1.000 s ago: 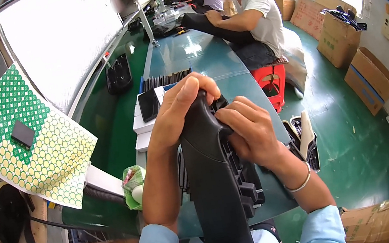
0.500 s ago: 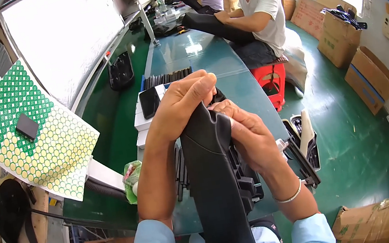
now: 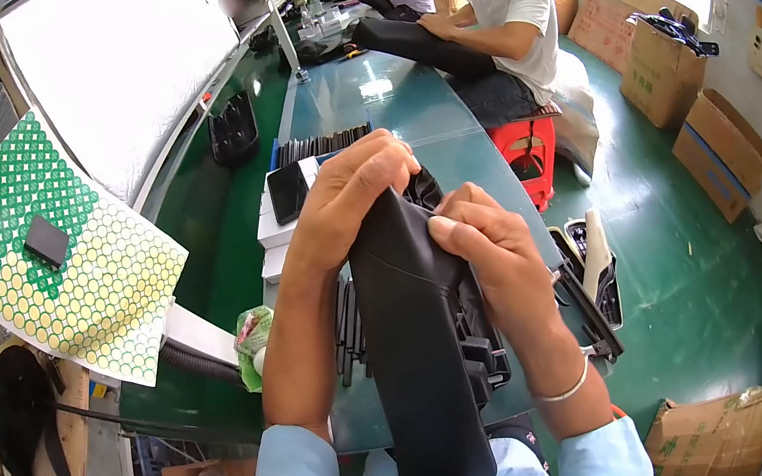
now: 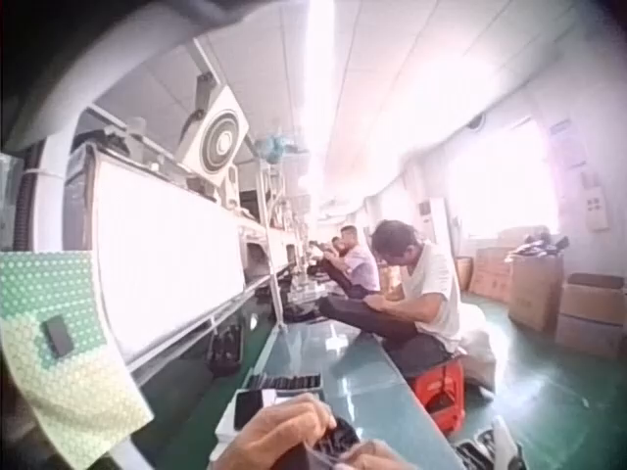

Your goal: Assembling a padded seat cover to its base using a pneumatic staple gun.

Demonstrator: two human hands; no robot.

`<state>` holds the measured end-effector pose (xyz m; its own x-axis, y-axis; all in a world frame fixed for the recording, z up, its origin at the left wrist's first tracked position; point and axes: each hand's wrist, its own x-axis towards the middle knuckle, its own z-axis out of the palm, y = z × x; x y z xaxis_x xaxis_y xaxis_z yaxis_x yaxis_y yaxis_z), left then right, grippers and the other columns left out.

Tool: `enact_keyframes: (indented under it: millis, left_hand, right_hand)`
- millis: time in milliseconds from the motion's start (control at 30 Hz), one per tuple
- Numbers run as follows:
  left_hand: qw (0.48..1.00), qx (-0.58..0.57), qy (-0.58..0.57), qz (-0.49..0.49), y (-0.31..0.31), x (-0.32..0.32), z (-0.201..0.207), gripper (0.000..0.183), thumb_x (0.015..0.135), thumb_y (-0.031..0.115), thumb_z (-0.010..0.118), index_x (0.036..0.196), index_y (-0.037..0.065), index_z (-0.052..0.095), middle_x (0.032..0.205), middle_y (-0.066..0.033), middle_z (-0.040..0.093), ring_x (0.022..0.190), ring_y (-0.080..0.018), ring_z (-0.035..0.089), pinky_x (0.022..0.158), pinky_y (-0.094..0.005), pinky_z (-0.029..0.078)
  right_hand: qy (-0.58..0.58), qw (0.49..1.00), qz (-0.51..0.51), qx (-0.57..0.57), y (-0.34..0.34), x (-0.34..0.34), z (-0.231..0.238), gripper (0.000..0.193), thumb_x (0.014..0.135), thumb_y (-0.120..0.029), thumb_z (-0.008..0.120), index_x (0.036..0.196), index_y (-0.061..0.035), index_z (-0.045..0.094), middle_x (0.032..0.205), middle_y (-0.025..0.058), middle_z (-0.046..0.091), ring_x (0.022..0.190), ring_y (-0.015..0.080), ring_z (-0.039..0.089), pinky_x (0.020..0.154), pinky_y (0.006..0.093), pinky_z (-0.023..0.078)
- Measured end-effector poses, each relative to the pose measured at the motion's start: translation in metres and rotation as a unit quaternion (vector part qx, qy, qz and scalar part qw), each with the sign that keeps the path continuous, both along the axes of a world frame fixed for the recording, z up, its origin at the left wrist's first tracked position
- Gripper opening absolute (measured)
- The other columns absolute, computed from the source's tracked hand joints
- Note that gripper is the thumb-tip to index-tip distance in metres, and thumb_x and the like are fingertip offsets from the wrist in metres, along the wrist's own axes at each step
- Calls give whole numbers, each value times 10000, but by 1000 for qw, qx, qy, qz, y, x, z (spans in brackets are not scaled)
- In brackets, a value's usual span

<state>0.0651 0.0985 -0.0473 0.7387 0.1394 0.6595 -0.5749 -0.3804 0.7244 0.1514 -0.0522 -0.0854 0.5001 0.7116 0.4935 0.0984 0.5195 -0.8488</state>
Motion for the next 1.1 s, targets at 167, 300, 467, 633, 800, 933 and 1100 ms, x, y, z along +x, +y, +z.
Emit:
enact_keyframes:
  millis: [167,300,467,633,800,933,1100]
  left_hand:
    - [1000,13,2,1,0,-5,0,317,922,270,539,760,5,601,811,-41,506,837,-143,467,798,-258,361]
    - [991,130,2,-31,-2,-10,10,211,865,222,624,798,32,684,803,-26,500,848,-155,468,836,-281,363]
    - [977,191,72,62,-15,-13,18,256,808,181,668,648,15,558,854,-49,415,905,-207,441,913,-350,346]
    - [962,193,71,177,-24,-20,17,291,786,90,667,600,1,461,785,-52,421,853,-187,458,826,-313,381]
    - [963,195,63,173,-32,-13,19,306,787,86,663,598,-4,439,775,-54,428,847,-183,460,824,-305,382]
    - [967,179,15,179,-30,-11,13,282,785,171,693,650,-28,545,690,-44,431,697,-160,463,624,-292,372]
    - [967,183,1,176,-26,-9,12,273,802,166,678,664,-33,552,683,-45,447,692,-153,469,619,-287,374]
  right_hand:
    - [-133,987,-58,-73,-3,-1,4,253,844,-142,608,665,17,524,685,37,378,708,148,380,645,284,309]
    - [-108,989,-56,-86,-8,-2,4,230,844,-139,614,685,13,548,681,46,386,707,163,392,638,297,315]
    - [-175,974,-133,-48,-11,-9,1,175,852,-142,613,760,6,603,693,70,422,716,162,408,637,303,327]
    - [-85,987,-8,-139,-35,-21,1,228,904,-217,573,899,9,602,668,72,507,629,133,476,573,289,384]
    - [110,970,145,-162,-46,-19,-19,329,950,-315,507,802,-32,589,619,-14,490,545,60,439,505,212,364]
    - [192,948,197,-160,-44,-23,-9,326,939,-323,524,714,-89,556,611,-79,435,520,14,363,465,179,275]
    - [251,945,180,-105,-41,-24,-11,299,925,-280,555,673,-121,538,617,-113,410,520,-14,305,454,174,202]
